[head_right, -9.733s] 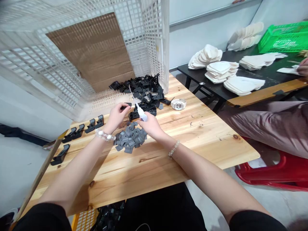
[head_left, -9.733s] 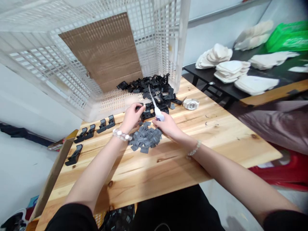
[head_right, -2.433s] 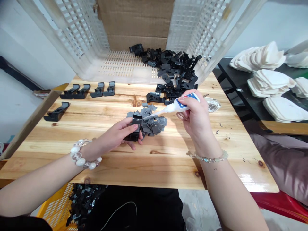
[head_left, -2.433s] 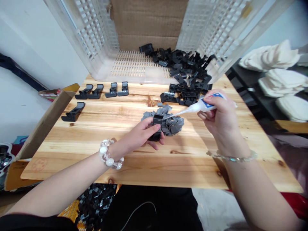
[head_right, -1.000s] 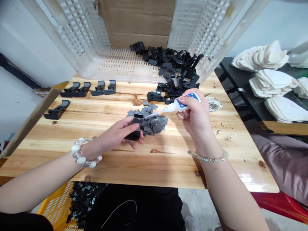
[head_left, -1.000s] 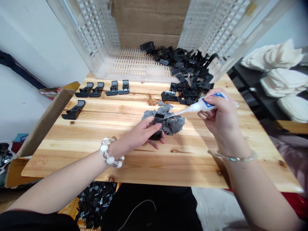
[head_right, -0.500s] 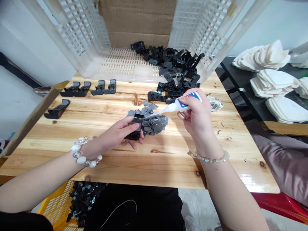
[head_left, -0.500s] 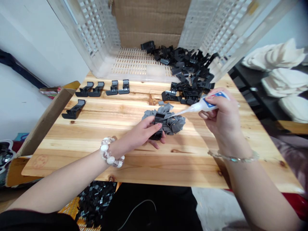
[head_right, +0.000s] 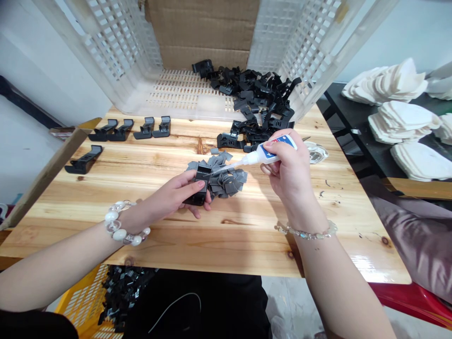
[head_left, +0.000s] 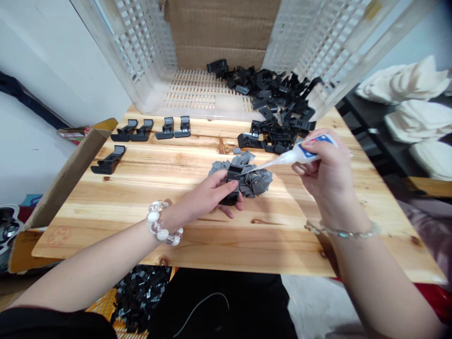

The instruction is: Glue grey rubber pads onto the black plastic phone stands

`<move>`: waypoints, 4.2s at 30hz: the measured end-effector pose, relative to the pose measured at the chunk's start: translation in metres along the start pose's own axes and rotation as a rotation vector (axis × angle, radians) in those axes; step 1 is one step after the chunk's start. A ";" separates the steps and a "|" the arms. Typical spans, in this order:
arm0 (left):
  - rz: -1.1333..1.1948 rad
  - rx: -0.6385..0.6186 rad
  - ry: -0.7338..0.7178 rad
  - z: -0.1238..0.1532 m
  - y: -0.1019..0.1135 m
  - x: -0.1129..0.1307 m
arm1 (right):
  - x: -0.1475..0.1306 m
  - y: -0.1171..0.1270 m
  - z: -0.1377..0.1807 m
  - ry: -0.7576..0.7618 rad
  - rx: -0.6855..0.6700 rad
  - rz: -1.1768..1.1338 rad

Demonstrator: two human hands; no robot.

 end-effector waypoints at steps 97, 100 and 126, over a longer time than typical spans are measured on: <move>0.108 -0.012 -0.021 -0.005 0.003 -0.003 | 0.034 -0.074 0.061 -0.354 -0.457 -0.031; 0.088 -0.012 -0.021 -0.004 0.002 -0.002 | 0.036 -0.073 0.059 -0.277 -0.511 0.123; 0.026 0.035 -0.005 -0.006 0.002 -0.003 | 0.007 -0.089 0.056 0.272 -0.699 0.631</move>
Point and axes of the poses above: each hand's wrist, its own z-axis away from the middle knuckle, its own y-axis out of the back of the hand, x = y × z, the point moved 10 cm from there along -z, towards the middle knuckle, and after that the axes turned 15 degrees about y, right-handed, at the moved point
